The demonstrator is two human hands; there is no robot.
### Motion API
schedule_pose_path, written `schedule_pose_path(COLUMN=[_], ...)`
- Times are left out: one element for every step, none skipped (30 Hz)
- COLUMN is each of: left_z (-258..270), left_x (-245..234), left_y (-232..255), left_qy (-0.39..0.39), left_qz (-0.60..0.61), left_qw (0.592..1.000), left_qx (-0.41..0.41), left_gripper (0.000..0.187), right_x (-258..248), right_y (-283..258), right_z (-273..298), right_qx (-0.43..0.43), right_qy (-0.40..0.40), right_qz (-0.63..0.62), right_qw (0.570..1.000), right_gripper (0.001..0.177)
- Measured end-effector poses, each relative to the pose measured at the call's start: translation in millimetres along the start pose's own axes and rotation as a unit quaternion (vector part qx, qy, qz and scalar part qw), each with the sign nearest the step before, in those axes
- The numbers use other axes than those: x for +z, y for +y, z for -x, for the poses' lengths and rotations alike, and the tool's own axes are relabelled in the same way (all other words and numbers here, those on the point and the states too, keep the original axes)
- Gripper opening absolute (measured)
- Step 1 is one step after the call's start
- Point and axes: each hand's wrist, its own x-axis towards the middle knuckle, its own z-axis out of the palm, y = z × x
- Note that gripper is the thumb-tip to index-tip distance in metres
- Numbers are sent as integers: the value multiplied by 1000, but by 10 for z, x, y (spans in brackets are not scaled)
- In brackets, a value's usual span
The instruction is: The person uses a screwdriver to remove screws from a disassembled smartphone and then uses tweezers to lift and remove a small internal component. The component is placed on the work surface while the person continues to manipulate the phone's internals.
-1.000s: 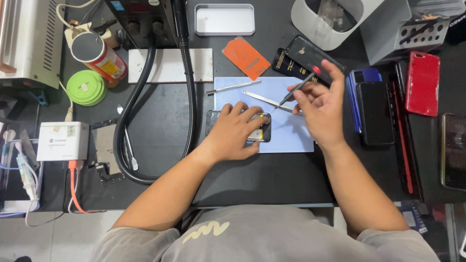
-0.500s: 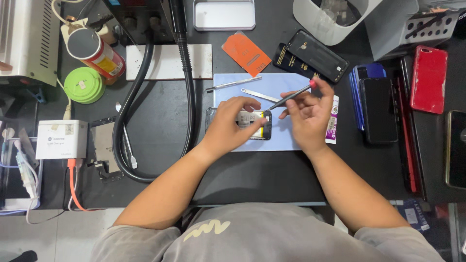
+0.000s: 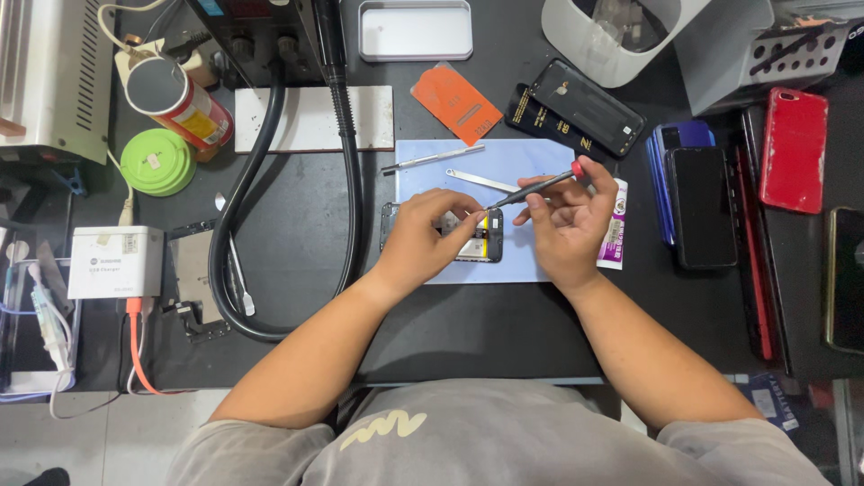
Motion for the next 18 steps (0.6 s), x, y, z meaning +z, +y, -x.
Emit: schedule_pose_path(left_z=[-5, -10, -4, 2, 0, 1, 7, 10, 7, 6, 2, -3, -6, -3, -5, -13, -12, -8], left_x=[-4, -6, -4, -5, -7, -8, -6, -3, -6, -6, -6, -8, -11, -14, -15, -14, -10, -7], left_y=[1, -1, -2, -7, -14, -22, -27, -32, -36, -34, -28, -22, -15, -8, -5, -8, -11, -14], left_qy=[-1, -1, -2, -3, -3, -3, -5, -7, -9, -5, -2, 1, 2, 3, 4, 0, -5, -11], left_qz=[-7, -14, -20, -20, -20, -21, -21, -21, -22, -19, -17, -15, -18, -21, -24, -27, -29, -32], left_qw=[1000, 1000, 1000, 1000, 1000, 1000, 1000, 1000, 1000, 1000, 1000, 1000, 1000, 1000, 999, 999, 999, 999], left_qx=[5, 10, 14, 16, 19, 22, 13, 4, -4, 3, 9, 16, 20, 23, 27, 25, 22, 19], left_gripper=[6, 5, 5, 5, 5, 5, 5, 5, 5, 5, 4, 5, 5, 6, 6, 6, 6, 6], right_x=[-4, -10, -19, -24, -24, -20, -18, -21, -22, -24, -27, -32, -37, -32, -24, -19, -19, -19], right_y=[5, 8, 5, 6, 10, 17, 20, 21, 24, 26, 25, 22, 19, 18, 18, 18, 14, 10], right_z=[-11, -20, -16, -11, -8, -4, 2, 9, 7, 5, 3, 1, -1, -1, 1, 2, 13, 24], right_qx=[-4, -6, -6, -6, -9, -12, -14, -11, -9, -7, -10, -12, -14, -16, -18, -19, -21, -22], right_qy=[6, 3, 0, -3, -1, 1, 3, 6, 10, 14, 13, 13, 13, 17, 21, 25, 24, 24], right_qz=[1, 4, 8, 11, 10, 8, 7, 10, 14, 17, 19, 20, 22, 19, 17, 14, 10, 6], right_qw=[1000, 1000, 1000, 1000, 1000, 1000, 1000, 1000, 1000, 1000, 1000, 1000, 1000, 1000, 999, 999, 999, 999], right_gripper=[64, 63, 63, 62, 63, 63, 63, 63, 64, 64, 64, 63, 63, 63, 63, 63, 63, 63])
